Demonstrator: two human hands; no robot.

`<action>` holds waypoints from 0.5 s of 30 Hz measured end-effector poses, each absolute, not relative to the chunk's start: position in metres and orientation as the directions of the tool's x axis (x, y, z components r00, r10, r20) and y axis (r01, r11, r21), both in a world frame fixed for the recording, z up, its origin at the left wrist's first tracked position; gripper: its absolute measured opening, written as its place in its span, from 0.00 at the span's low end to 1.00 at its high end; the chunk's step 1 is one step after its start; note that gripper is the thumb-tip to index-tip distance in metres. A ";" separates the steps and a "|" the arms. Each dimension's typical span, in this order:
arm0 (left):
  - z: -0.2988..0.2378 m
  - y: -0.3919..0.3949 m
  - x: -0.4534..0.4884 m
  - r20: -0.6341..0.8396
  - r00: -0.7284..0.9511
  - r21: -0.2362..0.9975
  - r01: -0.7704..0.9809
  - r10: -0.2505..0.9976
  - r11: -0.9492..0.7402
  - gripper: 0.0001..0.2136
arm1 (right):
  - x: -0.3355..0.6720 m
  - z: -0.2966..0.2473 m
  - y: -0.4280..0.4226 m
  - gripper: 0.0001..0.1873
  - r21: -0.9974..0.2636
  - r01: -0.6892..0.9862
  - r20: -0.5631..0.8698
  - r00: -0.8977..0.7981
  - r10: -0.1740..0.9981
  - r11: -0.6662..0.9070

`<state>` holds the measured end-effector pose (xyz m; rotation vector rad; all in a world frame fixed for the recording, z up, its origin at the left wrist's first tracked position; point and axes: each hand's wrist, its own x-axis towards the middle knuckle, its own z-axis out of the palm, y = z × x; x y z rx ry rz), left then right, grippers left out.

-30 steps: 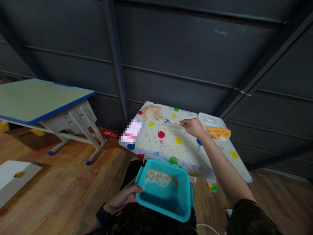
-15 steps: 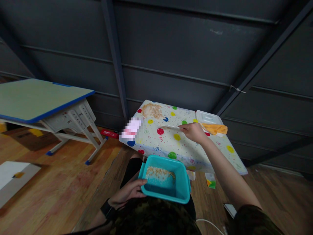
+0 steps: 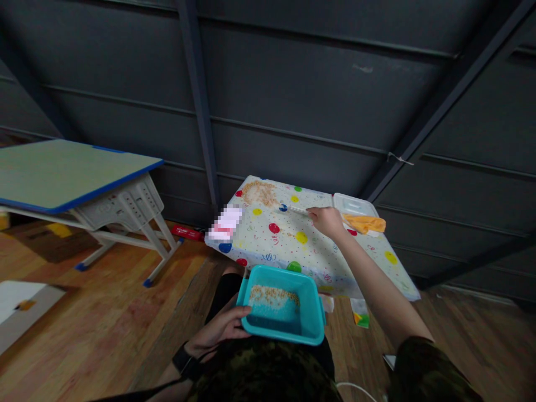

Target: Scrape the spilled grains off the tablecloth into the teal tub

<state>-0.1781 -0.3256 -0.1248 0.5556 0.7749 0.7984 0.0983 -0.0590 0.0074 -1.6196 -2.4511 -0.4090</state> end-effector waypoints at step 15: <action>-0.125 -0.322 -0.174 -0.406 0.446 0.674 -0.444 0.798 0.591 0.25 | 0.123 -0.010 -0.156 0.19 0.094 0.816 0.233 -0.575 0.784 0.570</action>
